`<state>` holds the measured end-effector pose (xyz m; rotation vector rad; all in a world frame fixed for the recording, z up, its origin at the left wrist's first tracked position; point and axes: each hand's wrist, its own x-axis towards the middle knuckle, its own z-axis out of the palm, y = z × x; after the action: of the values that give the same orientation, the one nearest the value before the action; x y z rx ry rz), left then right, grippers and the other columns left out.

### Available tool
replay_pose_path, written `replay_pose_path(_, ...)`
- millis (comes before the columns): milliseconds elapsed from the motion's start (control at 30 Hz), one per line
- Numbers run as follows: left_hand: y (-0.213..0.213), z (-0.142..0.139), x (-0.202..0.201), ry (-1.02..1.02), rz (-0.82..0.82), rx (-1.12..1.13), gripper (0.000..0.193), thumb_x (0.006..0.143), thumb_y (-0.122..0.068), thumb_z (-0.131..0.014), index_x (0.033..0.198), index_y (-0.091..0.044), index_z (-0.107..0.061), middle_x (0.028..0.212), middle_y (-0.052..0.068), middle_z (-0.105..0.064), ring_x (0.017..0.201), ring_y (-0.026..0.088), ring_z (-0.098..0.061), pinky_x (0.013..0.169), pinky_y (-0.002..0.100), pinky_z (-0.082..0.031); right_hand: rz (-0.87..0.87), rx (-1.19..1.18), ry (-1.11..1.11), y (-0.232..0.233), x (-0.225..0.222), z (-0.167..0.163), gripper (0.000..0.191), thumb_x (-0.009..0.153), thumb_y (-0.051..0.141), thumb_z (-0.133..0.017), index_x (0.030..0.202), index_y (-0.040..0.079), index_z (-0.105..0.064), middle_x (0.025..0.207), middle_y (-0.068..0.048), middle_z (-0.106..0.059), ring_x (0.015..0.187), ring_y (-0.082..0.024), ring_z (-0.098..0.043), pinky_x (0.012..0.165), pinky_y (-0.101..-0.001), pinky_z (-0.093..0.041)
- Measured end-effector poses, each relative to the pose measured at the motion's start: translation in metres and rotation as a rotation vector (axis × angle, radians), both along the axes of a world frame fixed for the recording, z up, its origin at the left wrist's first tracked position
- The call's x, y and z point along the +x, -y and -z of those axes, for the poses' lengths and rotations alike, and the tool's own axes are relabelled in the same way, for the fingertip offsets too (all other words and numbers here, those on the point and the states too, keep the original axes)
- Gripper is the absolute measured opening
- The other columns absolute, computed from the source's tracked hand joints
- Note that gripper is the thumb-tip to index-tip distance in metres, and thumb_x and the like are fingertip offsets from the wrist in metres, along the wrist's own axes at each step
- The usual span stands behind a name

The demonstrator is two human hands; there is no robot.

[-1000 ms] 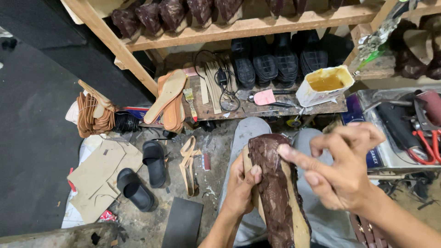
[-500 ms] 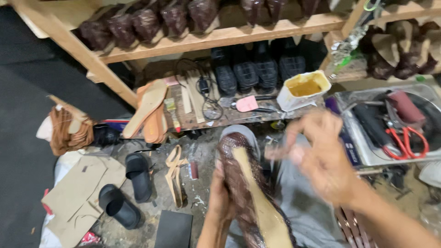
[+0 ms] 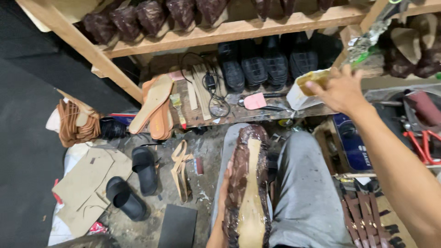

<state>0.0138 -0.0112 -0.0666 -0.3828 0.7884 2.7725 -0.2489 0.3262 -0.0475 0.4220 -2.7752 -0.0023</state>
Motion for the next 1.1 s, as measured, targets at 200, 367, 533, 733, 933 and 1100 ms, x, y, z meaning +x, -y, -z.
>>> replay_pose_path(200, -0.007, -0.053, 0.0, -0.248, -0.02, -0.213, 0.084, 0.097, -0.05, -0.055, 0.163, -0.009, -0.025, 0.16, 0.015, -0.043, 0.141, 0.025, -0.051, 0.116, 0.04, -0.042, -0.145, -0.592, 0.083, 0.046, 0.097, -0.084, 0.06, 0.113, 0.043, -0.039, 0.084, 0.006, -0.076, 0.095, -0.011, -0.061, 0.105, -0.029, -0.046, 0.108, -0.0516, -0.03)
replay_pose_path(367, -0.017, -0.076, 0.0, -0.295, -0.004, -0.258, 0.084, 0.098, -0.045, -0.06, 0.164, -0.006, -0.025, 0.158, 0.018, -0.045, 0.14, 0.025, -0.052, 0.116, 0.039, -0.043, -0.506, -0.868, -0.055, 0.107, 0.21, -0.125, 0.064, 0.11, 0.052, -0.027, 0.121, 0.011, -0.075, 0.101, -0.007, -0.047, 0.102, -0.024, -0.037, 0.101, -0.0391, -0.027)
replay_pose_path(533, -0.024, -0.093, 0.007, -0.306, 0.003, -0.231, 0.082, 0.097, -0.037, -0.064, 0.163, -0.004, -0.026, 0.155, 0.017, -0.049, 0.135, 0.024, -0.056, 0.113, 0.039, -0.047, -0.452, -0.595, -0.071, 0.134, 0.244, -0.139, 0.069, 0.106, 0.057, -0.029, 0.139, 0.009, -0.065, 0.097, -0.01, -0.046, 0.102, -0.029, -0.038, 0.098, -0.0453, -0.024)
replay_pose_path(733, -0.018, -0.106, 0.019, -0.294, 0.033, -0.235, 0.084, 0.096, -0.04, -0.063, 0.163, -0.002, -0.027, 0.154, 0.017, -0.05, 0.134, 0.024, -0.057, 0.112, 0.039, -0.047, -0.444, -0.482, -0.277, 0.12, 0.246, -0.135, 0.06, 0.107, 0.054, -0.028, 0.138, 0.021, -0.068, 0.097, -0.008, -0.047, 0.103, -0.03, -0.036, 0.101, -0.0516, -0.021)
replay_pose_path(933, -0.016, -0.106, 0.026, -0.291, 0.059, -0.213, 0.081, 0.096, -0.036, -0.061, 0.162, -0.003, -0.027, 0.155, 0.014, -0.049, 0.134, 0.023, -0.058, 0.111, 0.037, -0.048, -0.537, -0.347, -0.457, 0.113, 0.237, -0.14, 0.057, 0.105, 0.056, -0.035, 0.128, 0.025, -0.077, 0.09, -0.004, -0.05, 0.099, -0.031, -0.036, 0.099, -0.0527, -0.021)
replay_pose_path(1100, -0.013, -0.108, 0.029, -0.22, 0.1, -0.234, 0.077, 0.097, -0.033, -0.058, 0.162, -0.004, -0.029, 0.153, 0.017, -0.051, 0.131, 0.023, -0.059, 0.11, 0.036, -0.048, -0.627, -0.245, -0.526, 0.111, 0.24, -0.15, 0.05, 0.108, 0.053, -0.038, 0.123, 0.031, -0.079, 0.09, 0.002, -0.056, 0.095, -0.024, -0.041, 0.099, -0.0478, -0.024)
